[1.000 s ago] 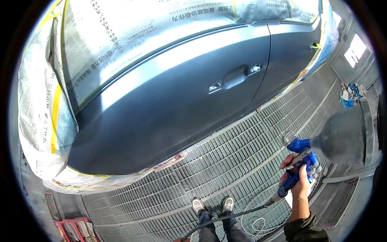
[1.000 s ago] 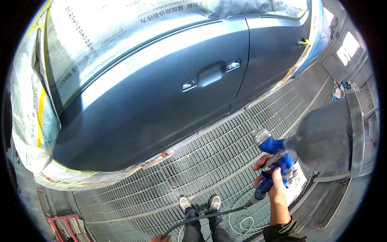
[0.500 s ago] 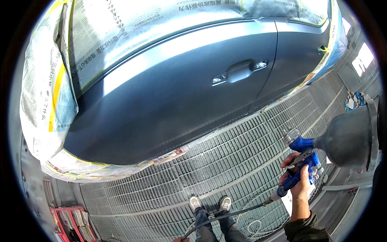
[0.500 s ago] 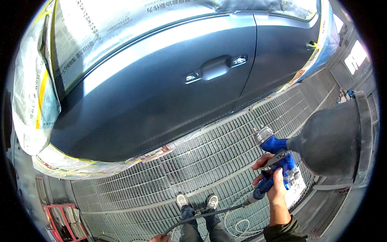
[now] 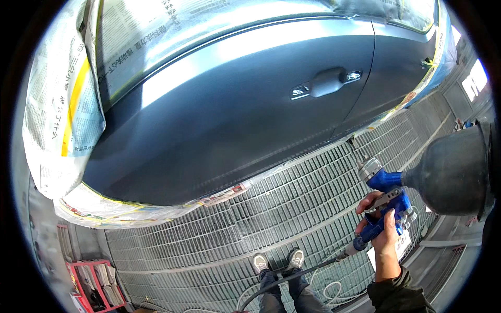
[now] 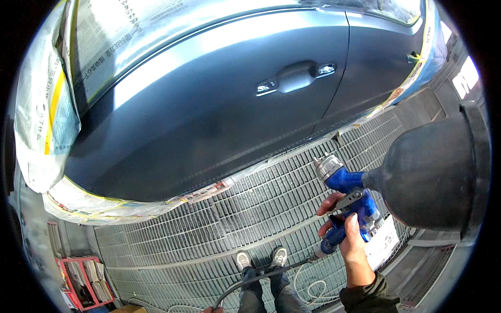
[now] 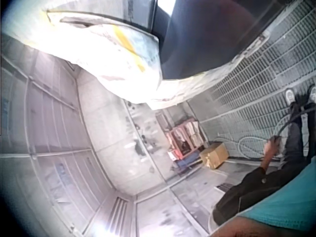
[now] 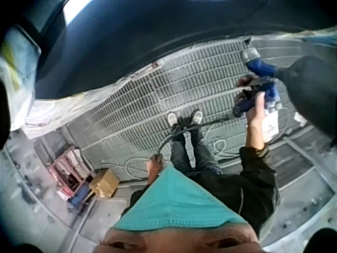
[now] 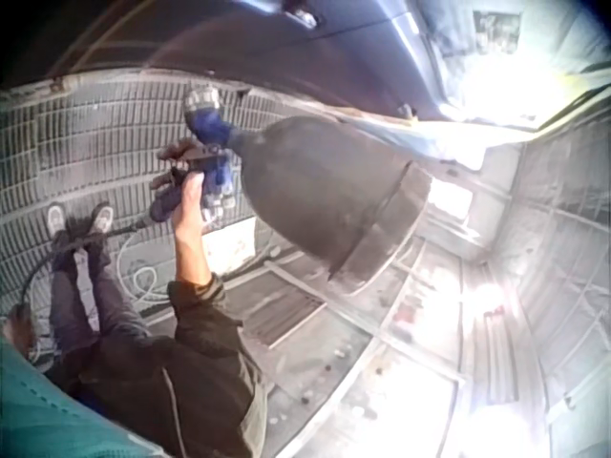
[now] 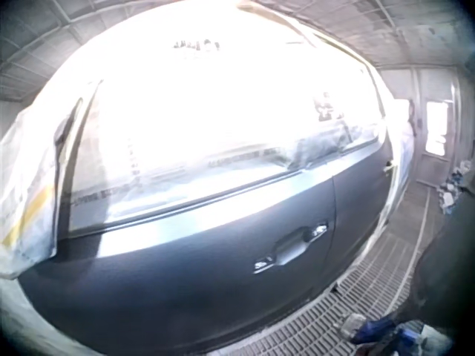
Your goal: The person wipes the rear quarter panel and door of a blue car with a white cloth, then uses a spray gun to apply a coat of paint. The surrounding areas are masked with newspaper and tape.
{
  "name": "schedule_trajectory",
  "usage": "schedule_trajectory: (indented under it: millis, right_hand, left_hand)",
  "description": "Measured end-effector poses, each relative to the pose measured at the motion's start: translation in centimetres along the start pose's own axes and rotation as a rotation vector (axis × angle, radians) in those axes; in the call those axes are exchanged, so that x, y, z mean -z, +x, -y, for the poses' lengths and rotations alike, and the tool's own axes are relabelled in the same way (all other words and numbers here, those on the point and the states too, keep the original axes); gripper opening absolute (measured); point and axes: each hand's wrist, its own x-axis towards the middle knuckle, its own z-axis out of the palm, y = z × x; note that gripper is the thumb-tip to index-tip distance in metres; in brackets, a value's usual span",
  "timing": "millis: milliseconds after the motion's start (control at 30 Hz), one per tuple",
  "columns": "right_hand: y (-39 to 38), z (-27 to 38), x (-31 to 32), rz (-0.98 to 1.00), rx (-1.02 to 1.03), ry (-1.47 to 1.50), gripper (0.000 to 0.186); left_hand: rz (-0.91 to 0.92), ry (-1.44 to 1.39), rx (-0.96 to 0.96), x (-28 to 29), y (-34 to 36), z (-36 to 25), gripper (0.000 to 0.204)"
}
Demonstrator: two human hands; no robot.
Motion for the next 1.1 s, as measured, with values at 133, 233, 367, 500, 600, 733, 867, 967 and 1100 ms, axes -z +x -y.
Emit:
schedule_trajectory:
  millis: [133, 233, 367, 500, 600, 733, 867, 967, 1100]
  right_hand:
    - [0.2, 0.5, -1.9, -0.073, 0.054, -0.022, 0.065]
    - [0.3, -0.1, -2.3, -0.044, 0.12, -0.038, 0.057]
    - [-0.2, -0.5, -3.3, -0.006, 0.129, -0.002, 0.056]
    - [-0.9, -0.6, -3.8, 0.016, 0.072, -0.027, 0.061]
    - [-1.3, -0.3, -3.4, -0.023, 0.034, -0.069, 0.065]
    - [-0.6, 0.7, -3.4, -0.125, 0.091, -0.101, 0.06]
    - [0.8, 2.6, -4.5, -0.216, 0.176, -0.124, 0.047]
    - [0.6, 2.7, -4.9, -0.156, 0.145, -0.06, 0.048]
    - [0.2, 1.7, -5.9, -0.035, 0.096, -0.025, 0.062]
  left_hand:
    - [-0.037, 0.041, -0.064, -1.7, 0.3, 3.7, 0.02]
    - [-0.115, 0.147, -0.188, -2.3, 0.7, 5.5, 0.02]
    - [-0.093, 0.04, -0.056, -1.6, 0.7, 5.5, 0.021]
    - [-0.101, 0.208, -0.287, -1.3, 0.9, 7.1, 0.019]
    - [-0.024, 0.189, -0.19, -0.4, 0.9, 5.9, 0.015]
    - [-0.098, 0.304, -0.23, -1.0, 1.1, 5.5, 0.014]
    - [-0.183, 0.191, -0.133, -0.7, 1.3, 3.4, 0.018]
    - [-0.127, 0.136, -0.071, 0.0, 2.2, 5.0, 0.02]
    - [-0.159, 0.19, -0.174, 1.2, 2.1, 5.5, 0.018]
